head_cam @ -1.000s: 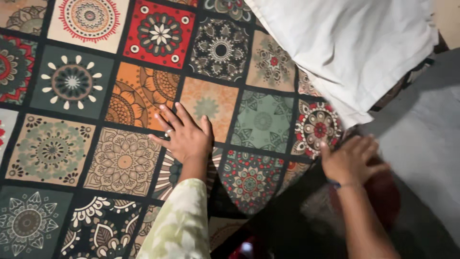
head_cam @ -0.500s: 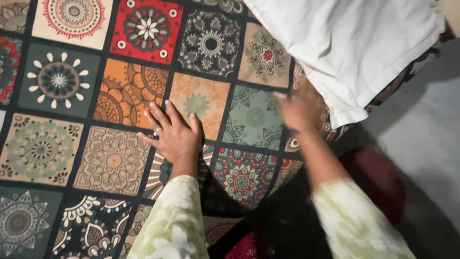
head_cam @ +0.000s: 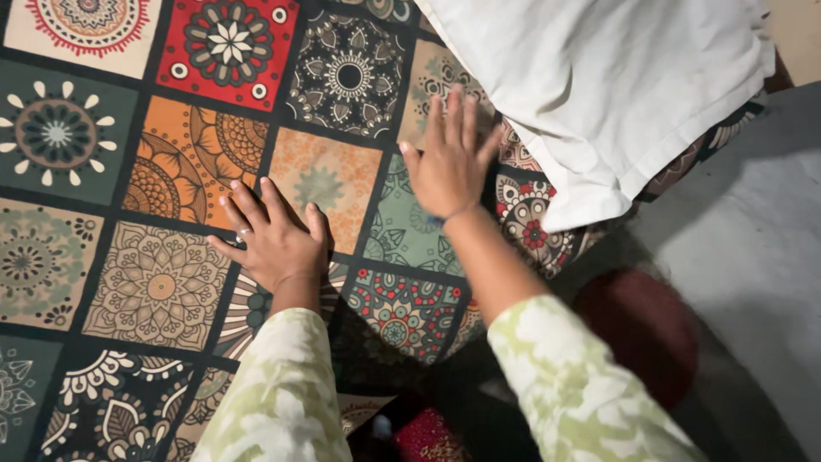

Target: The person smooths a patterned bedsheet by hand before sliding a white pillowcase over a pillow and smoothing the fabric.

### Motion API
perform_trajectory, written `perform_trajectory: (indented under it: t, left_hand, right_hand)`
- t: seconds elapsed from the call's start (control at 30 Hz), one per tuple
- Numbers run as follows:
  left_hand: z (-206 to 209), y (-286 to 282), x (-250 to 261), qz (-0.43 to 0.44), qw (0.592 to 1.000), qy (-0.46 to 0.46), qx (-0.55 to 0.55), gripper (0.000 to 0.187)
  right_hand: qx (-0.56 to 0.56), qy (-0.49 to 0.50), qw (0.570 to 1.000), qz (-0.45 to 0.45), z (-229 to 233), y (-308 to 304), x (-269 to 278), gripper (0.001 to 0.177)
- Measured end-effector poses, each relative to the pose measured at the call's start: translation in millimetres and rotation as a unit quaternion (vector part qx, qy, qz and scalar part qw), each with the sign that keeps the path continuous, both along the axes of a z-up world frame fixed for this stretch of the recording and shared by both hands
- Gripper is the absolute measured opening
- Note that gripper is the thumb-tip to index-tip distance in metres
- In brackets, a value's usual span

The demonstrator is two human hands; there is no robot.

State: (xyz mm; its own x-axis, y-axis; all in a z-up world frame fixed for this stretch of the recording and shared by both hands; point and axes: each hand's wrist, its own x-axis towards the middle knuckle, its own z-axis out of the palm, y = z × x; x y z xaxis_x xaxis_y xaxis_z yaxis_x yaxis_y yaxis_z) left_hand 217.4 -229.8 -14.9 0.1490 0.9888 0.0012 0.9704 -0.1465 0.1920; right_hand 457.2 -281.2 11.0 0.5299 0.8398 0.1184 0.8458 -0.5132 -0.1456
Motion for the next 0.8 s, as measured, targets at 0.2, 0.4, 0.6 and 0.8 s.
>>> perform_trajectory:
  t: [0.2,0.4,0.6,0.8]
  left_hand:
    - [9,5,4,0.005,1.0,0.005,-0.014,0.076]
    - [7,2,3,0.002,1.0,0.011,-0.005,0.075]
    - [13,1,4,0.002,1.0,0.008,-0.002,0.075]
    - [15,3,-11,-0.037,0.999,0.004,-0.039,0.081]
  right_hand:
    - [-0.085,0.295,0.895,-0.324,12,-141,66,0.114]
    - [-0.015,0.043,0.956,-0.289,13,-215,59,0.098]
    - [0.044,0.01,0.997,-0.055,3,-91,17,0.088]
    - [-0.042,0.054,0.995,0.073,1,-24,-36,0.085]
